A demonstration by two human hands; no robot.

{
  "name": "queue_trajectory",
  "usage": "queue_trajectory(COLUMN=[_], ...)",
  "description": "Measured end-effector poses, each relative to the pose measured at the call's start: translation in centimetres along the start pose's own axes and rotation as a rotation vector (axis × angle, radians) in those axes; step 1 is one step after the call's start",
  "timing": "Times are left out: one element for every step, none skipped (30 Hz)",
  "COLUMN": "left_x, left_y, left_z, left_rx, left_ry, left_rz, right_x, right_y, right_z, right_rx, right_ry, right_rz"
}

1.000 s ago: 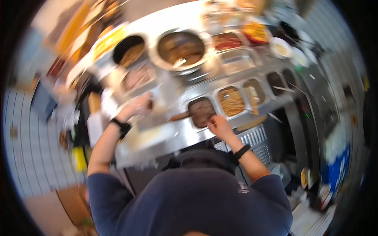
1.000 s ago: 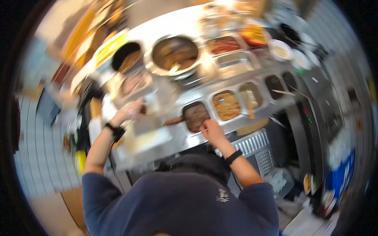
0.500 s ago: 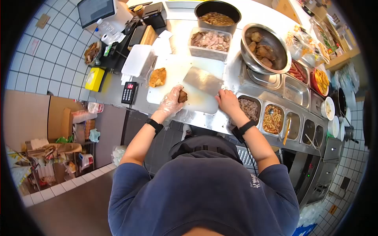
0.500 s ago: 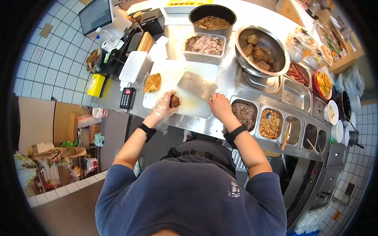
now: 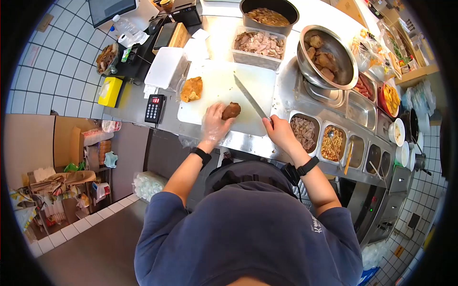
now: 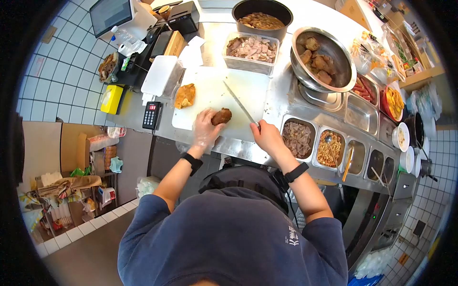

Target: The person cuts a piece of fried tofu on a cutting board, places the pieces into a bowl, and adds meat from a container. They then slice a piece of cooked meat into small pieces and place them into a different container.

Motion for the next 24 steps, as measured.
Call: queue_trajectory(left_x=[0.5,0.5,0.6,0.8,0.5,0.1,-0.3,-0.4,-0.4,-0.4,-0.4,-0.3,-0.1,0.0,0.1,0.1,0.1,0.1,0.1,0.1,0.0,-0.1,-0.1,0.0], left_y=[-0.2,0.1,0.2,0.2,0.3,0.3,0.2,0.4,0.6,0.8,0.7,0.5,0.5,0.6,0.6,0.5,0.6,0.7,0.7,0.7,0.5,0.4,0.2,0.0], left_z=[0.0,-0.2,-0.4,-0.7,-0.6,-0.7,-0.9,-1.3,-1.9,-2.4,-2.5,-2.6,-2.3,-2.4,-2.4,-2.4,-2.5,-2.4,-2.4,-2.3,-2.1,-2.0,-2.0,-1.8], left_rx=[0.024,0.027,0.079,0.131,0.135,0.155,0.176,0.18,0.216,0.252,0.256,0.277,0.295,0.299,0.271,0.242,0.244,0.249,0.253,0.252,0.247,0.242,0.24,0.214], left_ry=[0.03,0.028,0.017,0.004,0.0,-0.028,-0.055,-0.057,-0.088,-0.119,-0.121,-0.136,-0.151,-0.156,-0.131,-0.106,-0.113,-0.105,-0.096,-0.097,-0.084,-0.072,-0.076,-0.049], left_rz=[0.08,0.073,0.109,0.145,0.139,0.159,0.179,0.176,0.173,0.169,0.161,0.153,0.148,0.141,0.149,0.157,0.153,0.158,0.163,0.16,0.16,0.16,0.153,0.156], right_x=[0.3,0.6,0.7,0.9,1.1,1.2,1.5,1.7,1.9,2.0,2.2,2.2,2.2,2.1,1.7,1.3,0.9,0.0,-1.4,-2.5,-3.6,-4.6,-4.9,-4.5], right_y=[0.0,0.1,0.5,0.7,0.8,1.0,1.2,1.2,1.3,1.3,1.2,1.2,1.3,1.5,2.0,2.6,3.4,4.6,5.8,6.3,6.0,5.5,5.1,4.3], right_z=[-0.9,-1.6,-2.2,-2.7,-3.4,-3.9,-4.2,-4.4,-4.6,-4.7,-5.0,-5.1,-5.0,-5.0,-5.1,-5.4,-5.5,-5.0,-4.3,-3.9,-3.7,-3.6,-3.7,-3.7], right_rx=[-0.007,-0.012,0.015,0.015,0.059,0.103,0.132,0.134,0.166,0.198,0.198,0.196,0.192,0.188,0.189,0.197,0.205,0.205,0.163,0.122,0.12,0.069,0.018,0.014], right_ry=[-0.026,-0.053,-0.075,-0.068,-0.086,-0.104,-0.122,-0.117,-0.114,-0.109,-0.116,-0.106,-0.09,-0.072,-0.066,-0.082,-0.099,-0.097,-0.111,-0.124,-0.123,-0.115,-0.104,-0.095], right_rz=[-0.028,-0.057,-0.072,-0.077,-0.083,-0.089,-0.092,-0.094,-0.116,-0.139,-0.142,-0.145,-0.172,-0.199,-0.203,-0.181,-0.162,-0.166,-0.136,-0.105,-0.106,-0.086,-0.068,-0.074])
Point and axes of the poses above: each hand's wrist, its own x-axis away from the middle knuckle, its own y-axis out of the palm, z = x × y, the point moved 6 cm from there along -x, towards the middle knuckle, and after that the axes turned 1 degree about y, right-handed, at the moved point
